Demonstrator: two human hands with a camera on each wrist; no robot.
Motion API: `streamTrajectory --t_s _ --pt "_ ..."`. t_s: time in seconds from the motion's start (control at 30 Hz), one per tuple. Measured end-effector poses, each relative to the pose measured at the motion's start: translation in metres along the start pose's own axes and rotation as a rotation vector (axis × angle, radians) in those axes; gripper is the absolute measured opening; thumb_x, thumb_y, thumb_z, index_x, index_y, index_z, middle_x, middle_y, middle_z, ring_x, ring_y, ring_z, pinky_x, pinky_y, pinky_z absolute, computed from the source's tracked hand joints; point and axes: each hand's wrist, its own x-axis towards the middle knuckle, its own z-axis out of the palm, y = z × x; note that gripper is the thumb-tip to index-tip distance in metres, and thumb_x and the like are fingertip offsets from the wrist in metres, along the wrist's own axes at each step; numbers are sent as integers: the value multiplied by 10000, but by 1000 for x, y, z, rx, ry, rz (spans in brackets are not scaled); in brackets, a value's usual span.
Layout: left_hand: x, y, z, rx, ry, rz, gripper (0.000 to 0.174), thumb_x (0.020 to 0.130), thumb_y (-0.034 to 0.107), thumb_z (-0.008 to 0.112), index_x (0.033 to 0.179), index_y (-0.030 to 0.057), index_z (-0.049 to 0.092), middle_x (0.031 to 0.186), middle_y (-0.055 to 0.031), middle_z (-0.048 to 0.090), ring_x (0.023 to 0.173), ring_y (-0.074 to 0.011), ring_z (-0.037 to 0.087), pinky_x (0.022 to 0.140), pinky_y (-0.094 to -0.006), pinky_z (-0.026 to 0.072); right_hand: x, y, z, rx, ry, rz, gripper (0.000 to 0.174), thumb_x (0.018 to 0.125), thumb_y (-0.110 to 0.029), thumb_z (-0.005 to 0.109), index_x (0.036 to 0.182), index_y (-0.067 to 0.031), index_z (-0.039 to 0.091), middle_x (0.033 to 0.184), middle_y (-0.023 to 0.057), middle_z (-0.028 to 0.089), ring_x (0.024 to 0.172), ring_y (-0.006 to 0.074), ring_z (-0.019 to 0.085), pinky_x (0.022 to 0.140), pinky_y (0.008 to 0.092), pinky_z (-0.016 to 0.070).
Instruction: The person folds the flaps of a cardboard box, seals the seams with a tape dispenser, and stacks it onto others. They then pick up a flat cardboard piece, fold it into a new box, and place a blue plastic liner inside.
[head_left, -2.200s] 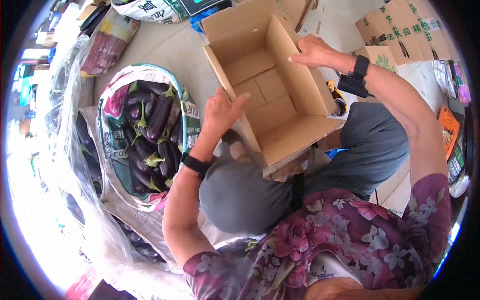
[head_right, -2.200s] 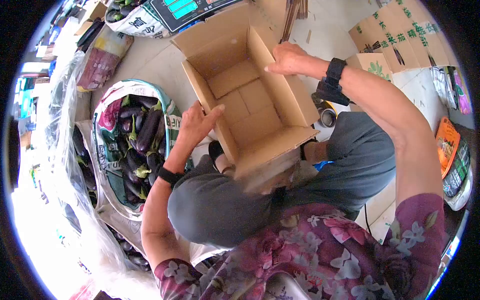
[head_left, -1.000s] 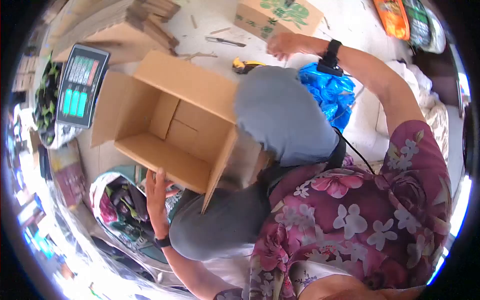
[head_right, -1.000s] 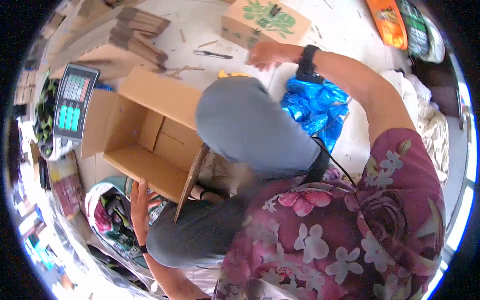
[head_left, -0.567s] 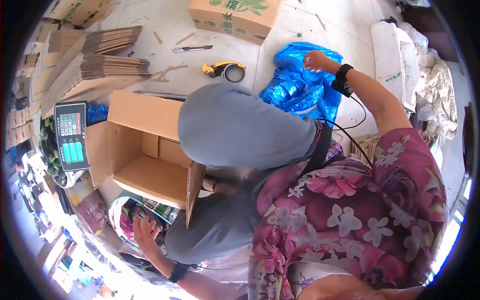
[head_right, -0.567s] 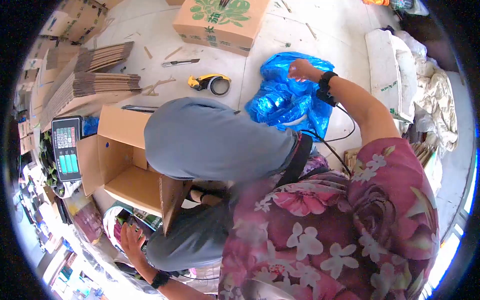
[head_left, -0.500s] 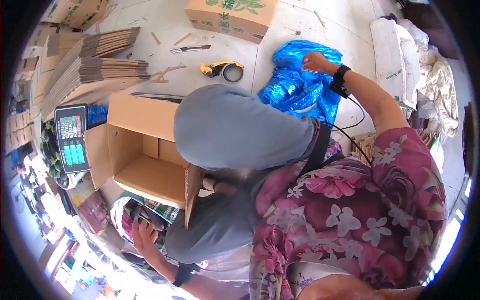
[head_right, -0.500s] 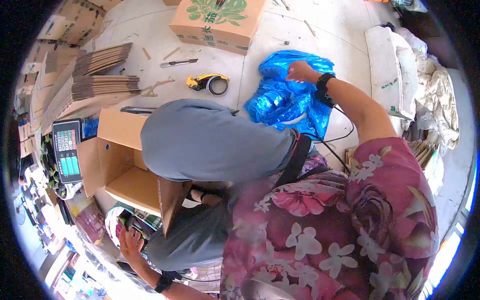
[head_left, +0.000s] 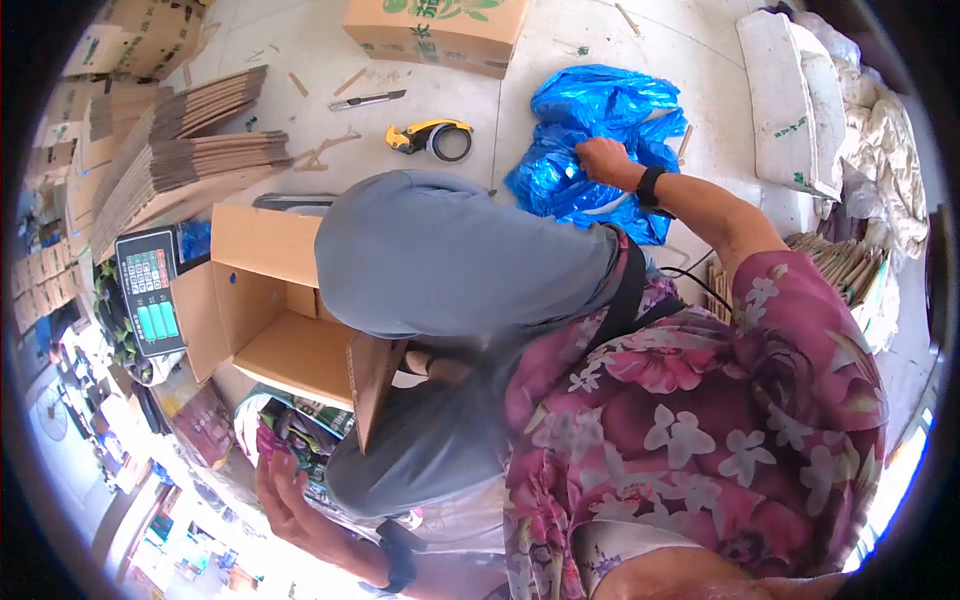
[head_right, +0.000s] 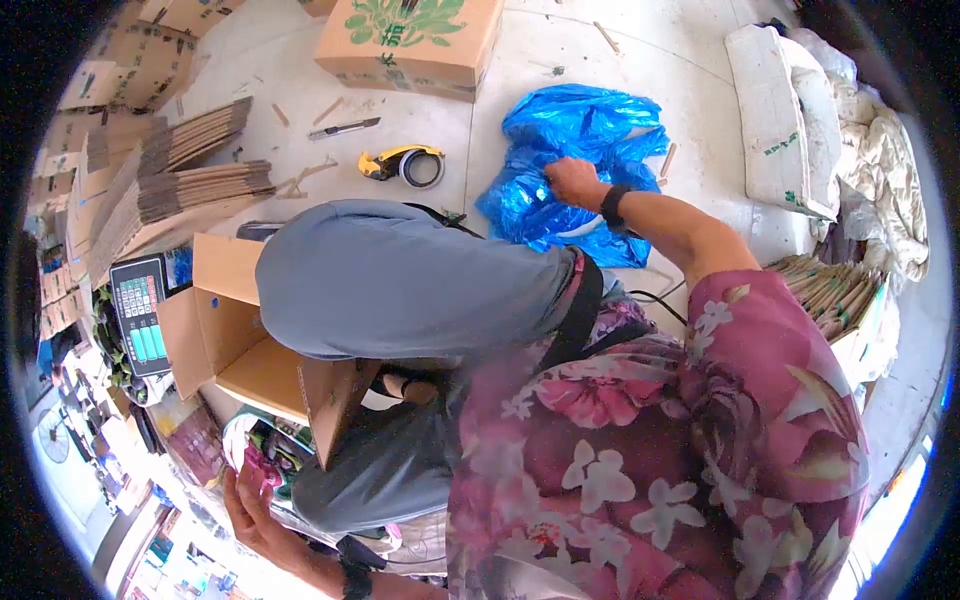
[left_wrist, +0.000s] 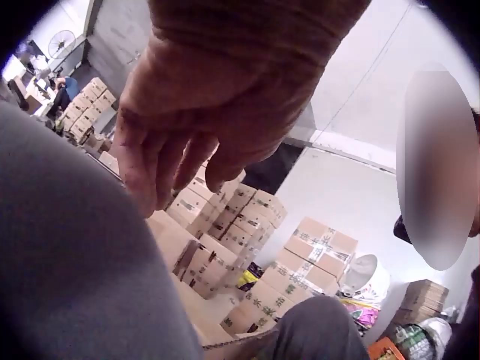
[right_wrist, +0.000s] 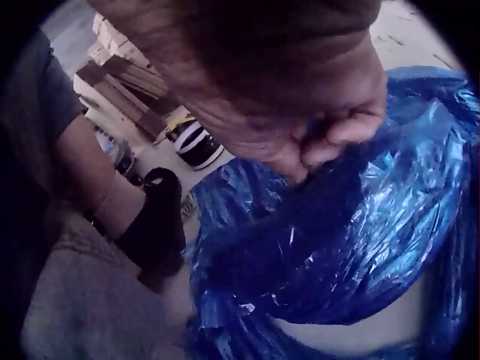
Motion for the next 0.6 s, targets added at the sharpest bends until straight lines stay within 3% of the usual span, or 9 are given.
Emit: streamTrajectory --t_s 0.07,0.13,0.23,0.27,0.37,0.43,0.53,0.57,0.6 --pt "-6 5 1 10 -9 28 445 992 284 511 1324 -10 538 1141 -161 666 1018 -236 647 857 -334 516 0 2 -1 9 23 56 341 755 -315 747 919 -51 608 979 191 648 935 399 629 735 517 520" --pt "-11 6 2 -8 -38 98 419 991 253 514 1312 -14 549 1144 -160 664 1014 -230 646 846 -329 517 -7 -9 -24 253 509 0 358 756 -275 754 975 -52 581 1053 191 610 995 382 595 779 512 510" --pt "-14 12 13 -59 -88 81 403 988 221 514 1308 -22 551 1140 -164 666 1007 -229 648 831 -326 519 8 4 -33 185 444 250 393 754 -249 759 1041 -69 559 1112 185 568 1053 373 552 825 495 495" --pt "-16 16 18 -63 -83 84 403 988 221 514 1308 -22 551 1140 -164 666 1007 -229 648 831 -326 519 14 19 -26 167 349 270 329 785 -263 729 999 -56 589 1024 193 616 966 403 588 796 500 503" --pt "-27 30 29 -100 -83 123 408 960 244 535 1230 -57 587 1083 -181 680 950 -232 663 790 -332 517 37 42 -15 349 355 274 278 822 -281 683 952 -47 613 922 202 651 867 423 615 772 505 513" --pt "-36 42 28 -56 -191 232 398 986 165 483 1315 -54 529 1141 -198 657 994 -238 657 816 -329 519 38 45 -26 406 438 175 236 860 -271 628 880 -36 623 849 213 657 797 437 624 726 494 515" --pt "-47 57 38 -182 -189 279 371 949 172 532 1225 -72 583 1070 -206 677 942 -258 670 824 -334 522 20 32 -66 576 588 -40 202 914 -175 589 810 -3 582 712 139 605 646 267 590 606 373 463" --pt "-48 60 42 -186 -189 283 371 949 172 532 1225 -72 583 1070 -206 677 942 -258 670 824 -334 522 13 31 -80 574 594 -39 202 914 -175 589 810 -3 582 712 139 605 646 267 590 606 373 463" --pt "-47 62 46 -176 -282 342 376 956 136 499 1264 -74 553 1095 -210 668 969 -261 666 835 -336 522 7 31 -93 645 396 -43 212 911 -183 601 796 -7 581 688 101 586 629 210 574 585 347 451"
